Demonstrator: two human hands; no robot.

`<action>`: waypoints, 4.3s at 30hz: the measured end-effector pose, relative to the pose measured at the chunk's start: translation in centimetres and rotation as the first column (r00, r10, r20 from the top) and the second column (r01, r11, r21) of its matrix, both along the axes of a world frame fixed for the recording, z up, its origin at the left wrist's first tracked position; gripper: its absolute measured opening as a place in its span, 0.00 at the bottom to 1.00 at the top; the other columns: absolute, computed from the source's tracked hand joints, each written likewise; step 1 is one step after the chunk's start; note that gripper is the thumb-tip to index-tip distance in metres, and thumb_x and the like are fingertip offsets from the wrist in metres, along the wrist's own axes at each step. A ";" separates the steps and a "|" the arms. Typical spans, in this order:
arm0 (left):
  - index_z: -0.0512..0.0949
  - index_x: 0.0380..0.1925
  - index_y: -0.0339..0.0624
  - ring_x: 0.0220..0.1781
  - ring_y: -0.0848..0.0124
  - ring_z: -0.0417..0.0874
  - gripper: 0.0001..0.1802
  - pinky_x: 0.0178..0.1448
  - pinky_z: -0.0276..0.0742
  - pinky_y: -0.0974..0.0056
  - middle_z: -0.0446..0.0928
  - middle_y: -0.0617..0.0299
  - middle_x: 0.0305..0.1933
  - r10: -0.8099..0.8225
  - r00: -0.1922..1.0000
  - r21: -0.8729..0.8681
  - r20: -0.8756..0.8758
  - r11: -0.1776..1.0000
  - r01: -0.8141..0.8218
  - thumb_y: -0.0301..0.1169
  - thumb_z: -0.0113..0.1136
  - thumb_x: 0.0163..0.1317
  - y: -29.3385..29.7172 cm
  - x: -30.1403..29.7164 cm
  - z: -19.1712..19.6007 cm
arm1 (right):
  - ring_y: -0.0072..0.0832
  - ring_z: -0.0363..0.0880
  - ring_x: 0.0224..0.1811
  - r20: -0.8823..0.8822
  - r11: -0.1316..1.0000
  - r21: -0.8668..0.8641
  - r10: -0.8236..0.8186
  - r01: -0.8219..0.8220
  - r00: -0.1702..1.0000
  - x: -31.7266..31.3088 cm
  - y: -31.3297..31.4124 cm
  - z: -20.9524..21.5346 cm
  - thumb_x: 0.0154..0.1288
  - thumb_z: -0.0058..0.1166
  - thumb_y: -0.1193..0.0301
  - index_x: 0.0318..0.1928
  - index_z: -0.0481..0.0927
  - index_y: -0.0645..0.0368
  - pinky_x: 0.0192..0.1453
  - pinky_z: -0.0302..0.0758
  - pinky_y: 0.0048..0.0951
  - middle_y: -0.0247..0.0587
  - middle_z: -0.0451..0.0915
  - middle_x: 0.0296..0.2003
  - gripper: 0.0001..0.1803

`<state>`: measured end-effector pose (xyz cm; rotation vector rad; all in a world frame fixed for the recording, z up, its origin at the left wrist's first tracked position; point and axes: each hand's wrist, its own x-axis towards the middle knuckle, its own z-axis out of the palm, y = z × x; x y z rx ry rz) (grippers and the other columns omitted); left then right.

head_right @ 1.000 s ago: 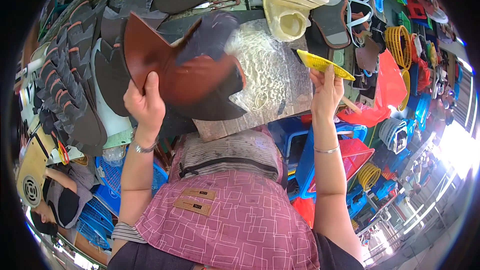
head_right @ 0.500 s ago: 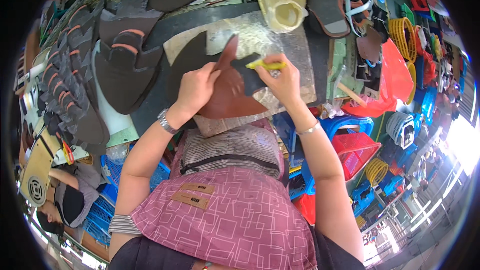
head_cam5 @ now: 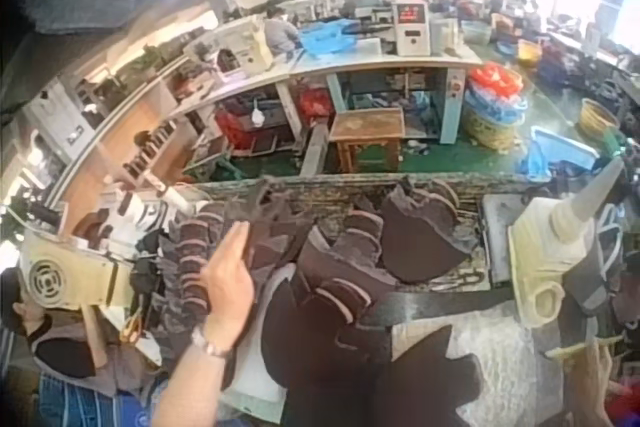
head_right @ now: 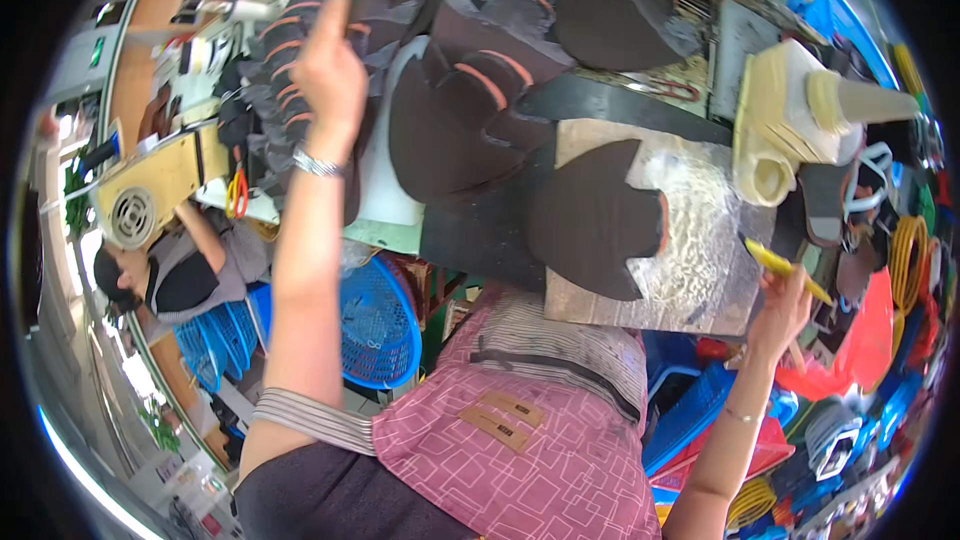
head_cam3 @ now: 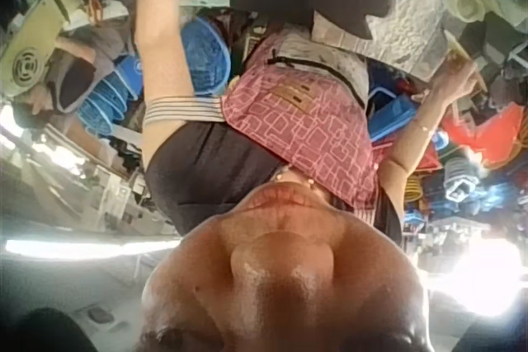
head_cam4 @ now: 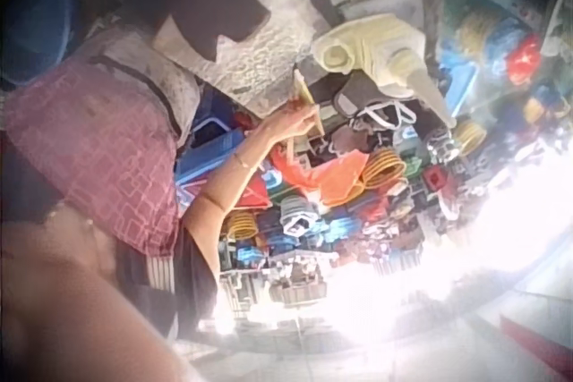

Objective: The person applies adhesive to various shoe upper components using a handheld brush, then positions them on a work surface.

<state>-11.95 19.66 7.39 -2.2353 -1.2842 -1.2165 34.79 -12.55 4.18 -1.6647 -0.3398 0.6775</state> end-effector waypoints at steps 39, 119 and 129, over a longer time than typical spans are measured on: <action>0.71 0.55 0.44 0.66 0.47 0.60 0.30 0.64 0.59 0.43 0.62 0.49 0.64 -0.936 0.243 -0.822 -0.255 0.342 0.455 0.33 0.61 0.48 -19.3 11.3 -7.0 | 0.19 0.77 0.27 0.477 0.982 -0.130 0.184 -0.138 0.859 -3.1 7.8 1.8 0.63 0.53 0.71 0.38 0.78 0.66 0.32 0.73 0.20 0.37 0.80 0.26 0.09; 0.79 0.42 0.41 0.29 0.68 0.82 0.20 0.30 0.74 0.68 0.79 0.57 0.29 -0.429 0.794 -0.529 0.430 0.593 0.607 0.18 0.58 0.45 -13.2 10.3 2.4 | 0.23 0.75 0.34 -0.234 0.971 -0.088 0.196 -0.222 0.952 -4.5 -1.1 -5.7 0.65 0.49 0.70 0.38 0.70 0.60 0.40 0.71 0.23 0.41 0.77 0.32 0.07; 0.75 0.37 0.40 0.35 0.44 0.78 0.11 0.38 0.72 0.46 0.77 0.43 0.29 -0.223 0.967 -0.965 0.123 0.201 0.169 0.34 0.52 0.60 -16.1 9.8 -7.8 | 0.17 0.70 0.28 -0.015 0.951 0.060 0.304 -0.303 0.953 -10.2 5.5 0.2 0.59 0.53 0.76 0.35 0.71 0.59 0.33 0.68 0.19 0.36 0.77 0.30 0.05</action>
